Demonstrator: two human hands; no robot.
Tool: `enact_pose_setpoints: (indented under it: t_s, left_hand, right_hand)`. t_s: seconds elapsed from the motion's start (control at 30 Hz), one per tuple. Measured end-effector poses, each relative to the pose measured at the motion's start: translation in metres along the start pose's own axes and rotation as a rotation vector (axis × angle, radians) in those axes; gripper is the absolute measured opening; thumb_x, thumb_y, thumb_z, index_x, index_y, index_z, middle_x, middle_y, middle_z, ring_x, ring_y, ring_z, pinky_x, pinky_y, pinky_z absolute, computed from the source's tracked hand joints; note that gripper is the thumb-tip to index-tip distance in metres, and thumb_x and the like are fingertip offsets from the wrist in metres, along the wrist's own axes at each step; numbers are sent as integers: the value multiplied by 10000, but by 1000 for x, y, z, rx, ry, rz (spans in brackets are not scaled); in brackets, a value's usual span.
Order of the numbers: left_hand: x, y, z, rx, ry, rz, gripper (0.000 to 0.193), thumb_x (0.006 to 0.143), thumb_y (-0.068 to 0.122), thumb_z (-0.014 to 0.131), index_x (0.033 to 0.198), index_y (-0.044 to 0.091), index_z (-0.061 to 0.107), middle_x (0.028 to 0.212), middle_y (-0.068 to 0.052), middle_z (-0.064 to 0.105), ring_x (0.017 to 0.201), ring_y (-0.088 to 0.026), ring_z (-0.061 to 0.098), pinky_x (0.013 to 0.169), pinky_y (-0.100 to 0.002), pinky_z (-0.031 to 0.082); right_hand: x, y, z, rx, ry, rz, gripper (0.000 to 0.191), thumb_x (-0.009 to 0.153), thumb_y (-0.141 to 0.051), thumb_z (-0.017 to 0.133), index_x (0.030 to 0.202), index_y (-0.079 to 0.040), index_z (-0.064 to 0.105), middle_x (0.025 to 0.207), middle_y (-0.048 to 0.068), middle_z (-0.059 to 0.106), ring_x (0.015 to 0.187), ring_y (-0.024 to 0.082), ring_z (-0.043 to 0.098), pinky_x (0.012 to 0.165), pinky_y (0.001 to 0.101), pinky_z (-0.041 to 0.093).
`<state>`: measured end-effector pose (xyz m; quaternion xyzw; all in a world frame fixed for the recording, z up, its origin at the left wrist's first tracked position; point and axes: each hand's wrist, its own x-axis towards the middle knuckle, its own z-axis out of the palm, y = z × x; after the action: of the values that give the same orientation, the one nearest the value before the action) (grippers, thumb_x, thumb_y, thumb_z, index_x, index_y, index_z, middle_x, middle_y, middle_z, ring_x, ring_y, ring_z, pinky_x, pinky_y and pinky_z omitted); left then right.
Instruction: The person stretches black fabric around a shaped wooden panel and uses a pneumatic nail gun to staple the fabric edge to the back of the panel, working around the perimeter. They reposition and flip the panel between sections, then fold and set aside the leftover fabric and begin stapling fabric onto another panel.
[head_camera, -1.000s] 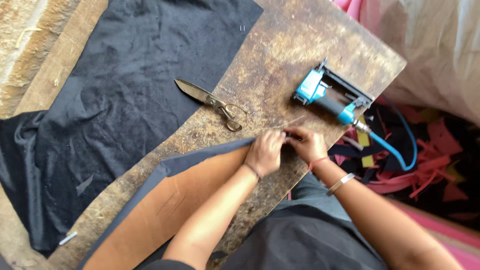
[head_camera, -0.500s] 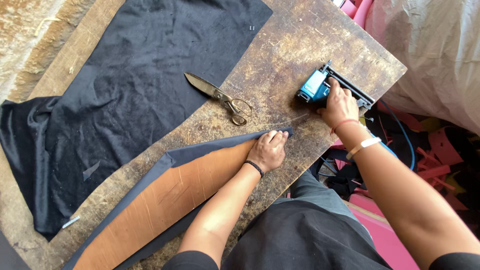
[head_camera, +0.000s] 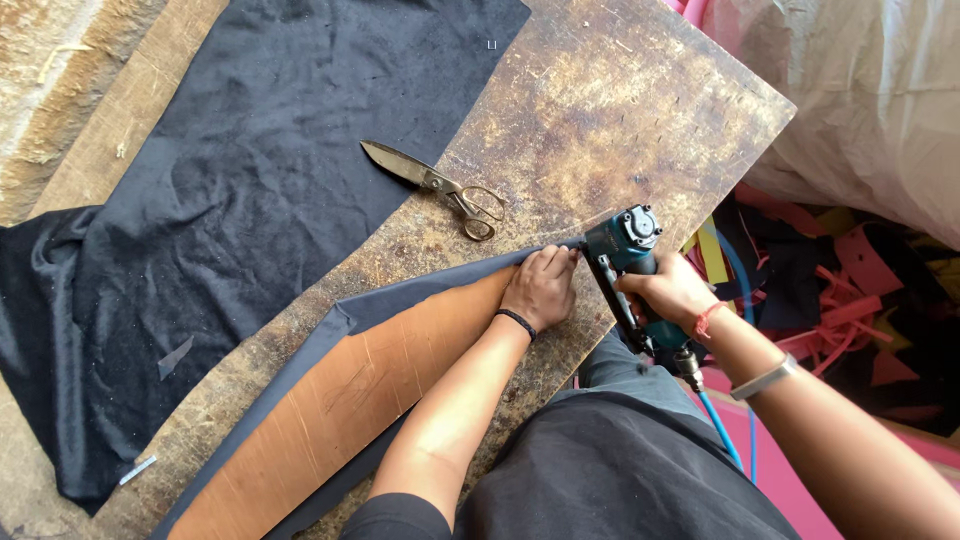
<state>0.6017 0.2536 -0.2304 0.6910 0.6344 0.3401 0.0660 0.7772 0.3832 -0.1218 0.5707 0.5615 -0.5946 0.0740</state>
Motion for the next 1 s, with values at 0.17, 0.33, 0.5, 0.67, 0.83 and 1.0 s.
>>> enact_pose_setpoints:
  t_s: [0.17, 0.33, 0.5, 0.67, 0.83, 1.0]
  left_hand:
    - [0, -1, 0, -27, 19, 0, 340, 825, 98, 633, 1111, -71, 707, 1221, -191, 658, 1196, -323, 590, 1062, -435, 484]
    - [1, 1, 0, -26, 48, 7, 320, 838, 100, 637, 1098, -74, 704, 1207, -188, 659, 1188, -324, 592, 1061, -436, 484]
    - [0, 2, 0, -72, -12, -55, 305, 837, 92, 630, 1085, -64, 715, 1150, -161, 665, 1165, -320, 606, 1052, -430, 495]
    - [-5, -1, 5, -95, 42, -80, 278, 823, 115, 634, 1041, -36, 717, 1170, -158, 663, 1190, -321, 605, 1067, -435, 493]
    - [-9, -6, 15, -88, 66, -115, 284, 807, 138, 644, 1032, -11, 735, 1152, -146, 682, 1175, -319, 614, 1048, -438, 495]
    - [-9, -6, 14, -74, 65, -136, 252, 816, 143, 652, 1010, 11, 746, 1131, -138, 694, 1156, -313, 630, 1034, -435, 511]
  right_hand:
    - [-2, -1, 7, 110, -9, 9, 167, 847, -120, 730, 826, 32, 664, 618, 94, 625, 486, 197, 596, 461, 351, 484]
    - [-7, -6, 14, 85, 15, 13, 130, 839, -95, 707, 917, 8, 697, 610, 84, 609, 476, 188, 585, 451, 350, 484]
    - [-5, -15, 15, -24, 22, 34, 163, 851, -101, 696, 919, 44, 728, 612, 82, 621, 472, 187, 599, 457, 347, 499]
    - [-6, -14, 18, -30, -16, 16, 145, 824, -118, 718, 848, 24, 726, 591, 98, 636, 457, 198, 609, 455, 355, 492]
    - [-2, -18, 27, -143, 23, 12, 271, 845, -185, 744, 713, 47, 692, 566, 112, 646, 459, 210, 642, 469, 368, 514]
    - [-5, -23, 23, -125, -1, 3, 315, 849, -191, 761, 697, 70, 670, 585, 126, 647, 459, 213, 636, 466, 365, 512]
